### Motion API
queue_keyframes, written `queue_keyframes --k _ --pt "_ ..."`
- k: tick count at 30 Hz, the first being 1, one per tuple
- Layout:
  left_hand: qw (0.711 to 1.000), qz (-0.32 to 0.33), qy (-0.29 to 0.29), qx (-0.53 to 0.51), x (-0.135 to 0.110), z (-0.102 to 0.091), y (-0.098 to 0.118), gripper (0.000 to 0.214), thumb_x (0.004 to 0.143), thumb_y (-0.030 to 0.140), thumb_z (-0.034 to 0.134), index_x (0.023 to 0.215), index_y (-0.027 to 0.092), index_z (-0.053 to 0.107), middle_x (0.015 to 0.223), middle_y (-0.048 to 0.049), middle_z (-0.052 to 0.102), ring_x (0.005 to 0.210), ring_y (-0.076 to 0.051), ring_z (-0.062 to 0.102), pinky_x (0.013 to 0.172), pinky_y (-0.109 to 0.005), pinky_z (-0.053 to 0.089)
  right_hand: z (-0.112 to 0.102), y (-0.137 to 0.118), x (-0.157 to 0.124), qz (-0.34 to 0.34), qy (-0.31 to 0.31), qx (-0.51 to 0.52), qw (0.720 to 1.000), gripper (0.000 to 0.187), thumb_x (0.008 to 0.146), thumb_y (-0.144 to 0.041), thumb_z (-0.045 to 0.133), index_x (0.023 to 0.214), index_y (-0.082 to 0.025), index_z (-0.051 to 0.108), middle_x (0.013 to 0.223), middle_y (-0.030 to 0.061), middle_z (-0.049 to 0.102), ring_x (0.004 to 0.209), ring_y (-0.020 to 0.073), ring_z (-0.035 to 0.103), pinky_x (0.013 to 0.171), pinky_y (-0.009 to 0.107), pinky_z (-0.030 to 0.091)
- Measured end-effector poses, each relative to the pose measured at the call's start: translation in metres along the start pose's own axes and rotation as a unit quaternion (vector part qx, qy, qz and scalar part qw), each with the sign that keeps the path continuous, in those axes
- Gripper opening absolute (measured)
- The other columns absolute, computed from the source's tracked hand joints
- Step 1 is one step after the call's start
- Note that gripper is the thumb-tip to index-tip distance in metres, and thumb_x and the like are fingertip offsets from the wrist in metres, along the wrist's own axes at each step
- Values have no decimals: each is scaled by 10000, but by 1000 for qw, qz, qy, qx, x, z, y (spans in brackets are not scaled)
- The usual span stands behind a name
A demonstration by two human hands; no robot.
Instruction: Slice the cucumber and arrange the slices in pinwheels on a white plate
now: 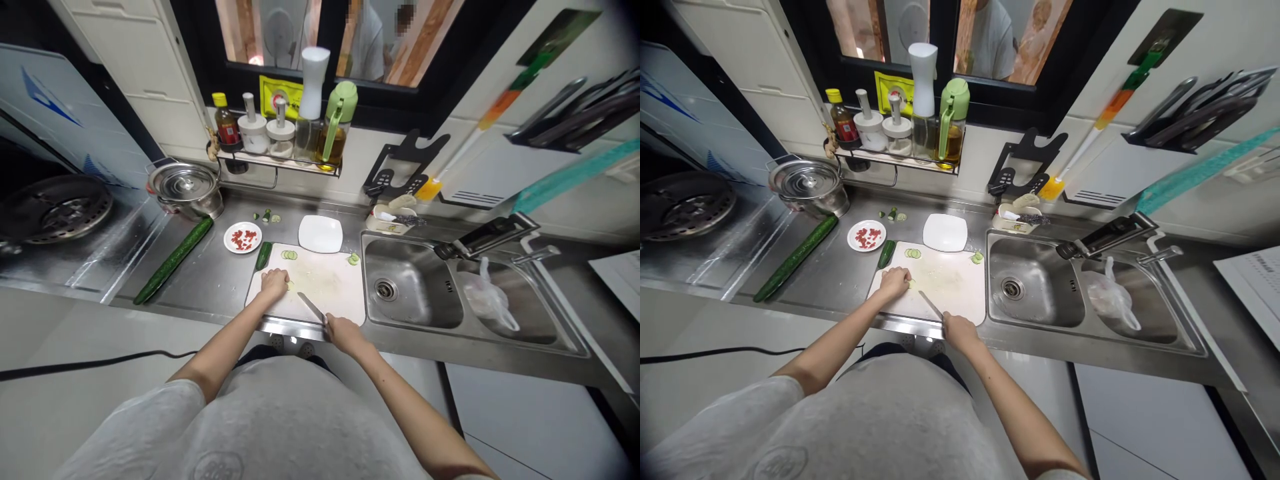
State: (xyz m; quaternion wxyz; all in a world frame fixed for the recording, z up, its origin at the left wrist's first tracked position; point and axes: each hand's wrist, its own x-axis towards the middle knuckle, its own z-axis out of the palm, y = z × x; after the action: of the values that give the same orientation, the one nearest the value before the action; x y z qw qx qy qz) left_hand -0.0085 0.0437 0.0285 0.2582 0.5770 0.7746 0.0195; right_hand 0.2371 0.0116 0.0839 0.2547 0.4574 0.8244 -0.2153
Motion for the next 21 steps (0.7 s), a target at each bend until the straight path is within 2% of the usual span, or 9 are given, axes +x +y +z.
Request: queue_keyframes --k 6,11,15,18,21 --pt "1000 -21 -15 -9 3 -2 2 322 747 121 522 1043 230 588 1060 -73 674 1047 -245 570 919 -404 313 0 0 -5 9 1 32 999 296 949 -310 334 1139 -216 540 1009 92 674 951 220 623 677 265 363" --pt "1000 -13 -22 0 3 -3 5 227 734 134 542 931 220 613 1093 -79 656 1050 -243 566 898 -384 334 0 -1 -7 18 -2 39 999 288 952 -312 342 1132 -223 548 1019 85 672 956 208 617 679 255 355" --pt "999 -13 -33 -32 1 -5 8 171 732 158 564 882 225 611 977 -30 687 958 -206 600 888 -371 358 1 0 -8 21 6 46 999 295 952 -316 333 1122 -228 557 1027 76 670 959 204 614 679 251 351" --pt "996 -19 -21 -79 -2 -9 1 126 746 225 595 869 233 621 919 8 699 896 -171 615 854 -332 393 1 2 -8 18 4 59 998 293 947 -314 333 1111 -228 561 1011 72 670 938 204 615 664 249 346" --pt "989 -24 -15 -144 -5 -11 -18 159 740 306 645 874 223 637 885 16 703 806 -131 622 745 -254 432 -1 3 -9 16 -2 71 997 285 943 -310 341 1097 -225 564 1003 72 668 921 202 613 653 248 341"
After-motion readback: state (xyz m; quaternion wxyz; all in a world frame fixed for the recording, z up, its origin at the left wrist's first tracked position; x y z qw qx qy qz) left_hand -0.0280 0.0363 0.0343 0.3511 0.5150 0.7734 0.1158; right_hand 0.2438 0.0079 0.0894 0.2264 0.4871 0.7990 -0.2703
